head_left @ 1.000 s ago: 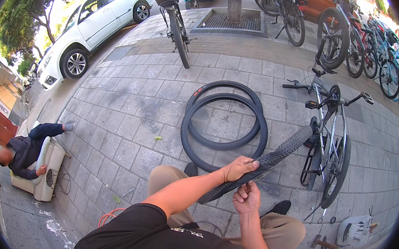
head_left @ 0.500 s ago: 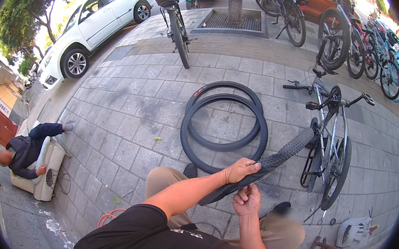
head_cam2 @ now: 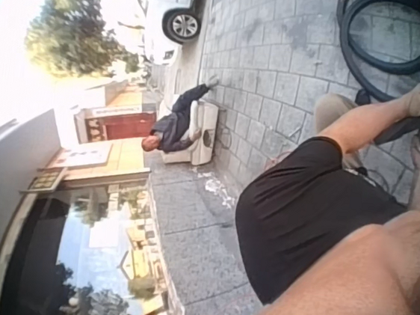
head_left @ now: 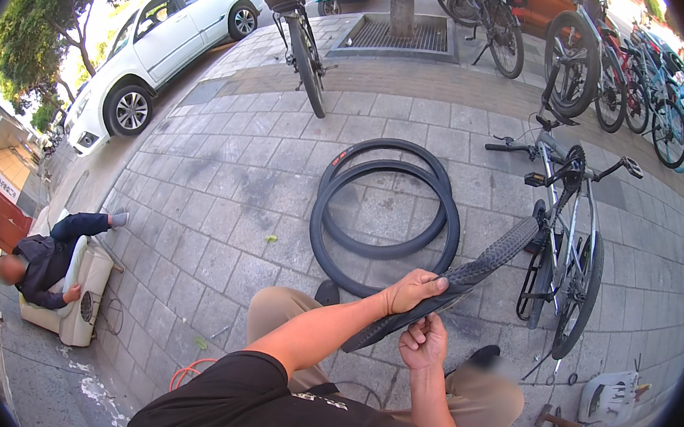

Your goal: The person removes a bicycle front wheel, detaches the tire from the rim, and removes the inner tube. The person then inspects the tire and tube, and reassembles the tire and tube onto the rim. The person does not complete the reinstallation of the wheel onto the bicycle.

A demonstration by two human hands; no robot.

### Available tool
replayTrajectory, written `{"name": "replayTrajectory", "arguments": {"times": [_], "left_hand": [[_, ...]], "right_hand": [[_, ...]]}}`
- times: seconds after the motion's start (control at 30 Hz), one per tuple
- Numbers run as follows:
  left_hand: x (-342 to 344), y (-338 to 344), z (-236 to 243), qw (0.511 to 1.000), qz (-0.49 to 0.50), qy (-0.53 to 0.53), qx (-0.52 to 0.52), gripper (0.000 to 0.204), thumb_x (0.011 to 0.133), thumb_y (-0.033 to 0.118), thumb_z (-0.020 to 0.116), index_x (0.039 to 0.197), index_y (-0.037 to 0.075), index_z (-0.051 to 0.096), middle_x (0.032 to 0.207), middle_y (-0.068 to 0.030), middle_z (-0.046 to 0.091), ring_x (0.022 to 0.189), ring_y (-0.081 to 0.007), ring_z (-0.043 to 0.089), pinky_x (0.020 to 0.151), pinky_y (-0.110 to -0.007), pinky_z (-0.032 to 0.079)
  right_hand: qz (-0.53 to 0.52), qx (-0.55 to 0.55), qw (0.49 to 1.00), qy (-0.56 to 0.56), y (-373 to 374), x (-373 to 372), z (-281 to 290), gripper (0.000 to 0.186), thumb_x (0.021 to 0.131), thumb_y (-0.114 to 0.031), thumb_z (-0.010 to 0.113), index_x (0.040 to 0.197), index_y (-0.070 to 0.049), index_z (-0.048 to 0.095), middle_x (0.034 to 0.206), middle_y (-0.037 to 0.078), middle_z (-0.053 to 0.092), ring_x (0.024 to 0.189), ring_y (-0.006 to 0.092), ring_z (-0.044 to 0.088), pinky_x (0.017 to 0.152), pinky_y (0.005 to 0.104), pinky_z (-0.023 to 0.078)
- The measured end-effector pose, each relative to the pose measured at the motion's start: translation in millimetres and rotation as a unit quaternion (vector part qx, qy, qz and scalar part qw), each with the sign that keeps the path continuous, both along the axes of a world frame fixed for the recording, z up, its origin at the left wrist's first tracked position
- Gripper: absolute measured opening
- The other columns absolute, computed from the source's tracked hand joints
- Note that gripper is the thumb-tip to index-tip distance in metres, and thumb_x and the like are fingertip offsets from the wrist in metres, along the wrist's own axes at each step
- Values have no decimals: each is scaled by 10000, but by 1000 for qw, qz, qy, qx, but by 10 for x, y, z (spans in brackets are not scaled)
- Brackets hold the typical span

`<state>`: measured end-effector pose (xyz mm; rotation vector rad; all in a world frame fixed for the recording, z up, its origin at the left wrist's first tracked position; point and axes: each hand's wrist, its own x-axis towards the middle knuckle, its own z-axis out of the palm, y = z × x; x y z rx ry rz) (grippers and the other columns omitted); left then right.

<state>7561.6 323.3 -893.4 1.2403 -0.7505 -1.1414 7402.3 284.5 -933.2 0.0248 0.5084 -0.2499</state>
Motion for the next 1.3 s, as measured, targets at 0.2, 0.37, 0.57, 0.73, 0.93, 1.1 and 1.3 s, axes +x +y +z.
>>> {"name": "replayTrajectory", "arguments": {"times": [0.2, 0.37, 0.57, 0.73, 0.93, 1.1, 1.3], "left_hand": [[0, -3, 8, 1000, 0, -3, -1, 546, 1081, 541, 610, 916, 34, 728, 730, 29, 641, 638, -37, 567, 544, -242, 454], [37, 19, -83, 1000, 7, 2, -6, 552, 1078, 549, 610, 938, 31, 740, 736, 22, 652, 614, -43, 578, 525, -246, 460], [51, -17, 33, 1000, -6, 5, 30, 481, 1104, 470, 603, 911, 42, 704, 799, 54, 624, 734, -39, 517, 620, -266, 445], [322, 13, -230, 938, 16, -345, -45, 308, 1062, 230, 605, 829, 30, 635, 784, -131, 636, 772, -329, 627, 747, -412, 512], [353, 109, 126, 994, 63, -85, -14, 474, 1121, 437, 587, 931, 24, 723, 866, 58, 642, 788, -45, 526, 703, -236, 459], [463, 105, 173, 986, 54, -159, -9, 480, 1114, 449, 600, 1019, 3, 751, 879, 52, 670, 792, -48, 553, 711, -233, 480], [380, 231, 285, 965, 72, -252, 13, 539, 1056, 518, 669, 1025, -12, 758, 852, 37, 681, 799, -65, 568, 712, -266, 505]], "right_hand": [[-1, -2, 1000, 2, -5, 0, 23, 199, 1079, -264, 591, 965, -140, 696, 796, -9, 701, 458, 76, 497, 366, 245, 347], [5, -1, 1000, 2, 14, 29, -10, 199, 1085, -268, 585, 981, -140, 696, 798, -12, 694, 463, 77, 497, 370, 248, 351], [-2, -16, 1000, 26, -14, 53, 67, 199, 1089, -293, 573, 986, -146, 659, 744, -26, 638, 458, 83, 470, 374, 256, 354], [47, -57, 997, 29, -155, 97, -124, 308, 1097, -353, 570, 869, -146, 566, 641, -16, 532, 415, 114, 431, 366, 284, 327], [70, -241, 919, 303, -199, -212, -778, 250, 994, -292, 704, 855, -88, 669, 735, 50, 671, 490, 130, 534, 403, 308, 359], [233, -345, 801, 431, 140, -579, -1582, 328, 950, -310, 711, 791, -24, 696, 687, 97, 681, 478, 176, 580, 411, 343, 398], [355, -495, 641, 468, 124, -757, -1512, 428, 963, -333, 689, 727, 24, 706, 670, 137, 705, 543, 260, 663, 573, 412, 534]]}}
